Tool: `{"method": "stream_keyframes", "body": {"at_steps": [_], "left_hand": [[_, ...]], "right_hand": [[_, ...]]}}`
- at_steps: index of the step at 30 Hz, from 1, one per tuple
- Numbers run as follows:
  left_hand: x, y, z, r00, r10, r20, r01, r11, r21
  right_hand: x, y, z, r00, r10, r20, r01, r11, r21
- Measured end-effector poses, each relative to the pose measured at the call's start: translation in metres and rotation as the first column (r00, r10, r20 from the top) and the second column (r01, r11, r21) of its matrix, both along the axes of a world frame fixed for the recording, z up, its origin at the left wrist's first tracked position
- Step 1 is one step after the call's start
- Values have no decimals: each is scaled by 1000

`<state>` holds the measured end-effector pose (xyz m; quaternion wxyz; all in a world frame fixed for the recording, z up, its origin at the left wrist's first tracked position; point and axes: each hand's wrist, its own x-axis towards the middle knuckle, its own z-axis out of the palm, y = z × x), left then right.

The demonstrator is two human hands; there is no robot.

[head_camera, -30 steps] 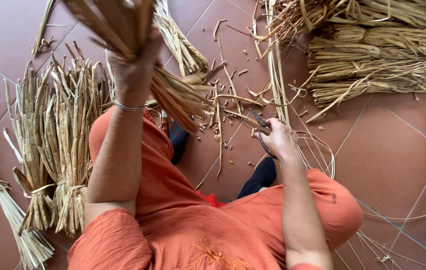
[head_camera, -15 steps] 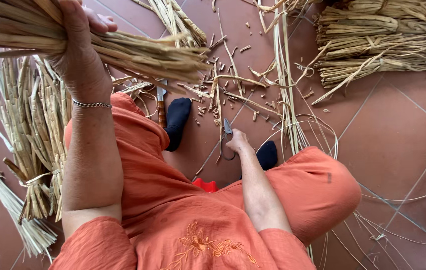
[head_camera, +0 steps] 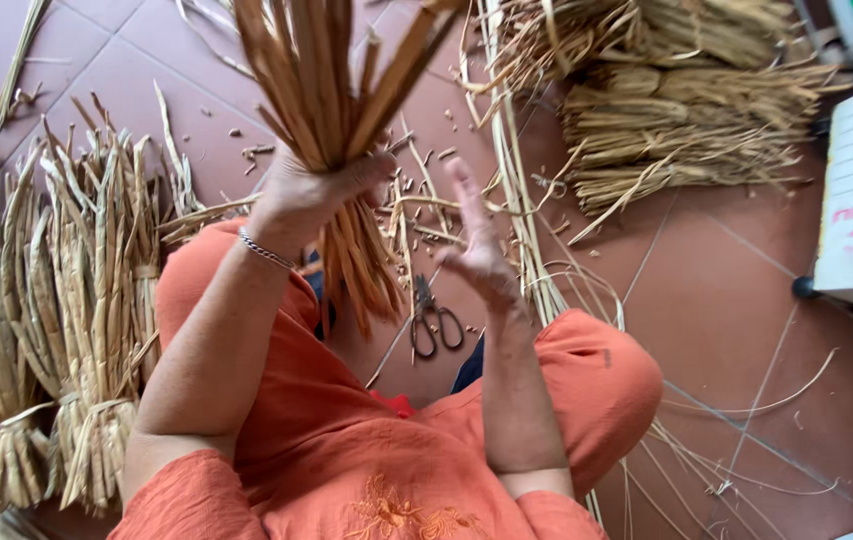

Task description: The person sits on a tiled floor and uses scissors to trim the ends of bundles of dried plant stalks. They repeatedly cut, align, and set aside the trimmed bundles.

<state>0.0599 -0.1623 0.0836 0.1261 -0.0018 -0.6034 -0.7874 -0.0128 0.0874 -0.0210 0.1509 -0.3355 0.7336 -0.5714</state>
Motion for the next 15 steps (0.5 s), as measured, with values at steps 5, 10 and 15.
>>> {"method": "stream_keyframes", "body": {"at_steps": [5,10,15], "left_hand": [[-11,14,21,998,-38,-52,57,908,415],[-21,-7,24,971,230,59,-229,836,499],[-17,-24,22,934,351,67,-328,769,549]], "right_hand": [[41,-29,39,753,456,475,-319,883,-343],[75,-52,30,677,467,570,-255,874,-413],[101,-64,36,529,494,690,-197,862,-467]]}}
